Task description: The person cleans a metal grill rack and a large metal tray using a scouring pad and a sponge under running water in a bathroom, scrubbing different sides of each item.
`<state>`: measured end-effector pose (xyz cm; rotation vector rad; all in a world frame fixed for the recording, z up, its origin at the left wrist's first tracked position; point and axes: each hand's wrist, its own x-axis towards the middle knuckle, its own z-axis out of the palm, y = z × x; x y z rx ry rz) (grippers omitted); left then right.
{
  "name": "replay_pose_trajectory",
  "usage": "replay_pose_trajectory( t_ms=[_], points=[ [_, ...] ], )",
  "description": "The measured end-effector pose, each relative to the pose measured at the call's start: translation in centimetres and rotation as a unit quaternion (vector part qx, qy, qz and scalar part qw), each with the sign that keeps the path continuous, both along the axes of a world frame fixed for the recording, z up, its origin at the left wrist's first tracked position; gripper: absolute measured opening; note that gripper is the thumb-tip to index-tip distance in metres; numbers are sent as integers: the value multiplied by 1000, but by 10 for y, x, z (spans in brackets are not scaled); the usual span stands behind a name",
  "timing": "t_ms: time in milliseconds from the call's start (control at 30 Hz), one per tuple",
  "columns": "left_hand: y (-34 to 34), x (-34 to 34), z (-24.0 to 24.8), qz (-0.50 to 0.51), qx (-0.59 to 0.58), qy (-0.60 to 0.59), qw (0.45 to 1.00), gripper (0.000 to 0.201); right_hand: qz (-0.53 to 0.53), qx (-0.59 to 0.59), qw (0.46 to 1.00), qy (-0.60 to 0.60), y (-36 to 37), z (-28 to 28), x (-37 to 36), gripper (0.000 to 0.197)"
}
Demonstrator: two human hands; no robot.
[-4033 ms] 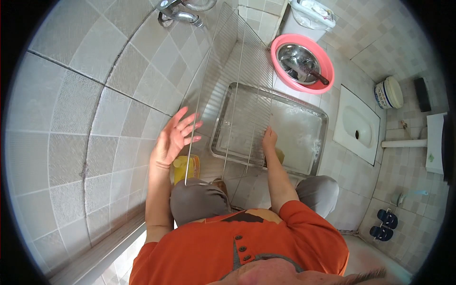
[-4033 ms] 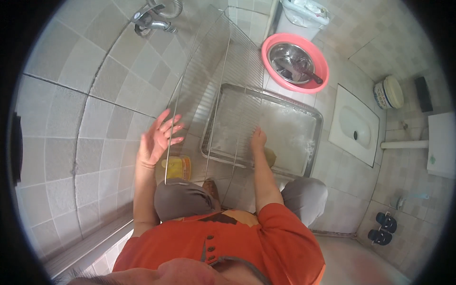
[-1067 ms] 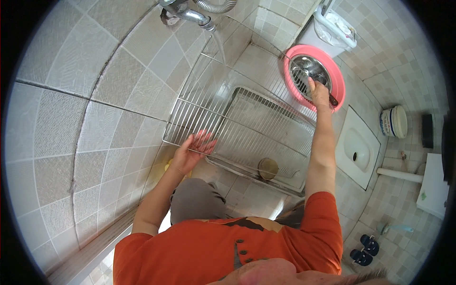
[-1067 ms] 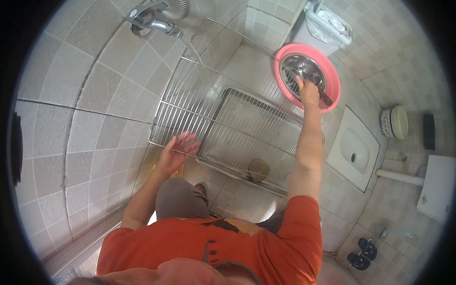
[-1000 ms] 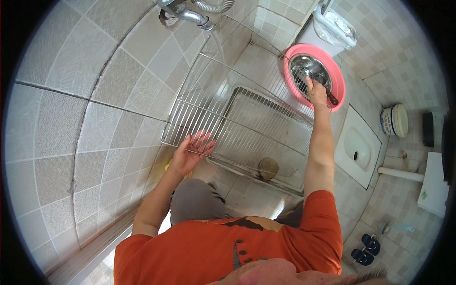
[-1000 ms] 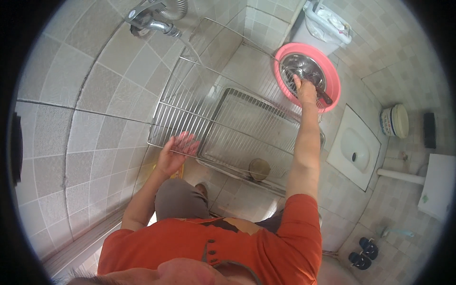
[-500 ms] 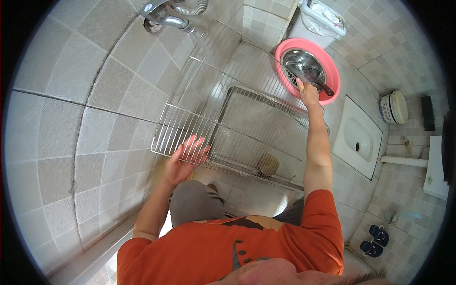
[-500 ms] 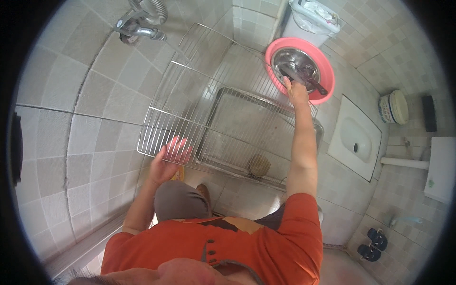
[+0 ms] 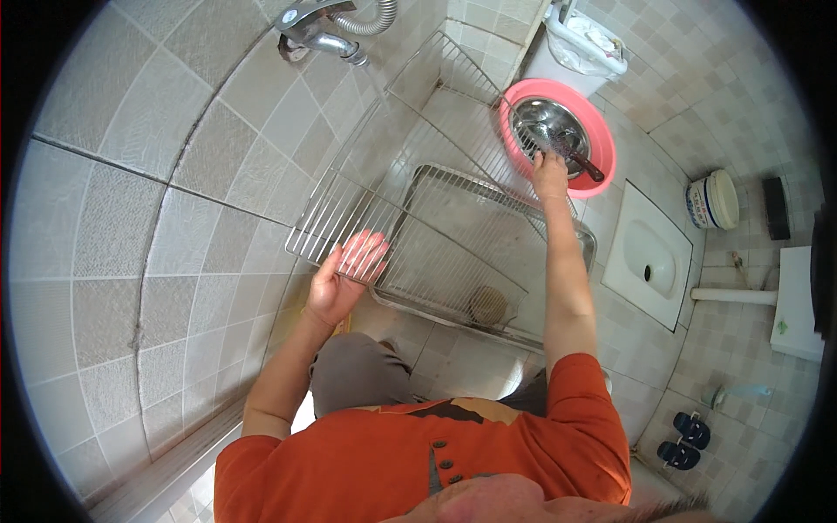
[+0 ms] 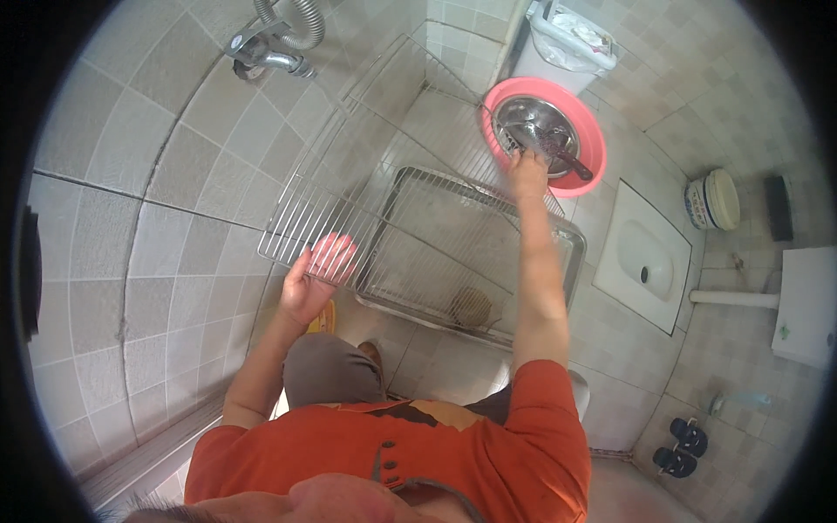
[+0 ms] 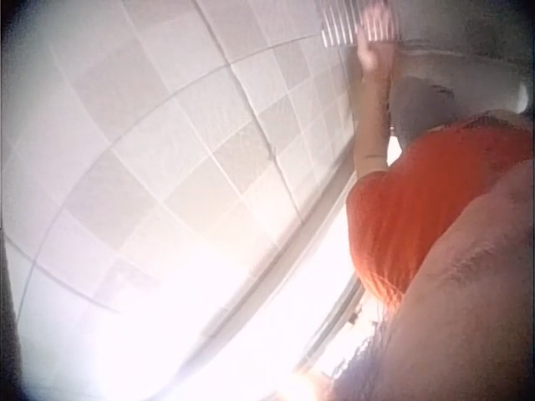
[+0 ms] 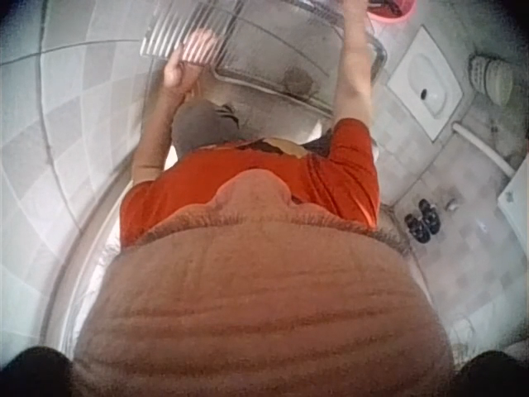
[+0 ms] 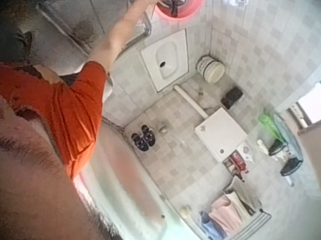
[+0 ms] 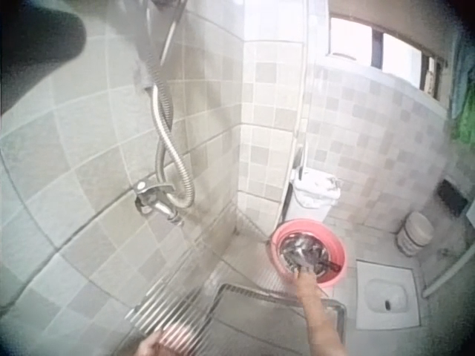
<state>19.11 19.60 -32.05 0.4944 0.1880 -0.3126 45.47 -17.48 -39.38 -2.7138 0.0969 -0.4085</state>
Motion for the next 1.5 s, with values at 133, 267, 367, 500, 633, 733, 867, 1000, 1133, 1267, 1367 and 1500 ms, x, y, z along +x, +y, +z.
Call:
replay_pose_trajectory(
  t_ms=[133, 267, 367, 500, 633, 733, 867, 1000, 1133, 1267, 1367, 1500],
  points=[
    [4, -10, -4, 20, -5, 18, 1000, 52, 155, 99, 955, -233, 99, 52, -38, 37],
    [5, -10, -3, 19, 0, 6, 1000, 52, 270, 74, 926, -254, 181, 93, -70, 46],
    [6, -10, -3, 7, 20, 1, 1000, 53, 257, 76, 931, -246, 199, 105, -77, 52],
    [6, -12, -4, 20, 13, 16, 1000, 53, 254, 87, 936, -226, 204, 111, -82, 52],
    [6, -12, -5, 16, 10, 11, 1000, 53, 262, 130, 930, -225, 209, 108, -83, 51],
    [5, -12, -3, 7, 24, 2, 1000, 53, 237, 144, 931, -237, 212, 101, -82, 49],
    [6, -13, -5, 4, 28, 6, 1000, 53, 253, 157, 929, -219, 213, 94, -89, 47],
    [6, -13, -6, 15, 21, 16, 1000, 52, 283, 183, 916, -215, 213, 92, -88, 46],
    [7, -14, -8, 15, 16, -7, 1000, 52, 242, 166, 932, -214, 220, 103, -88, 44],
    [5, -15, -2, 16, 23, 9, 1000, 51, 232, 177, 933, -212, 222, 99, -86, 48],
    [4, -15, 2, 11, 39, 3, 999, 51, 219, 188, 932, -219, 224, 95, -86, 49],
    [7, -17, -5, 16, 35, 1, 999, 51, 207, 197, 934, -214, 228, 95, -88, 47]
  ],
)
